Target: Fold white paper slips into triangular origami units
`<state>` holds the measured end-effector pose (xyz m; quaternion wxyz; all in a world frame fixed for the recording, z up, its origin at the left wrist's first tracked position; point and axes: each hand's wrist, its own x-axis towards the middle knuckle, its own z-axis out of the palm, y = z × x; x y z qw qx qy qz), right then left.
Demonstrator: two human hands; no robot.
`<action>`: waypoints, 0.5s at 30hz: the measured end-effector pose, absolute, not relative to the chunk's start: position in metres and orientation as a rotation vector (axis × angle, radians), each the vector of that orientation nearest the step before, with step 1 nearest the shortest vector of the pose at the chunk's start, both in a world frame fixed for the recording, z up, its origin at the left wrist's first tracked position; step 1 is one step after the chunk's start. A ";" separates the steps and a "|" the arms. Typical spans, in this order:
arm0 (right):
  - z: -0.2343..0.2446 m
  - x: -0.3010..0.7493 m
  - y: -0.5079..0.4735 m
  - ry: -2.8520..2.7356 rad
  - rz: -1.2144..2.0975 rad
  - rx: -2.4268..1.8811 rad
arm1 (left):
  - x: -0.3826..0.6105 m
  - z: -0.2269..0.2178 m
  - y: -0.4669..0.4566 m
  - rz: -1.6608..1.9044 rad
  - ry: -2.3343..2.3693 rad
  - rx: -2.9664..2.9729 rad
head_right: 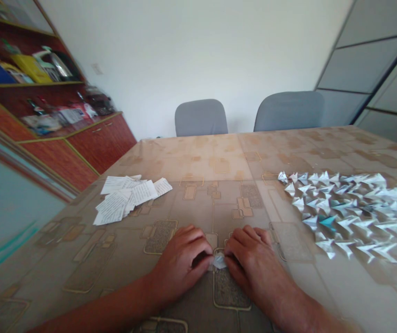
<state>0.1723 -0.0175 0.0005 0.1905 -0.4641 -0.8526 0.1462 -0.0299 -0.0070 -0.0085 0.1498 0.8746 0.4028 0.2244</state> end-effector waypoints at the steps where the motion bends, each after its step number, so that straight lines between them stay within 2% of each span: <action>1: 0.000 0.172 -0.018 -2.383 0.407 -1.318 | -0.030 -0.008 -0.007 0.644 1.169 2.496; 15: -0.002 0.171 -0.015 -2.304 0.431 -1.499 | -0.028 -0.007 -0.007 0.631 1.256 2.420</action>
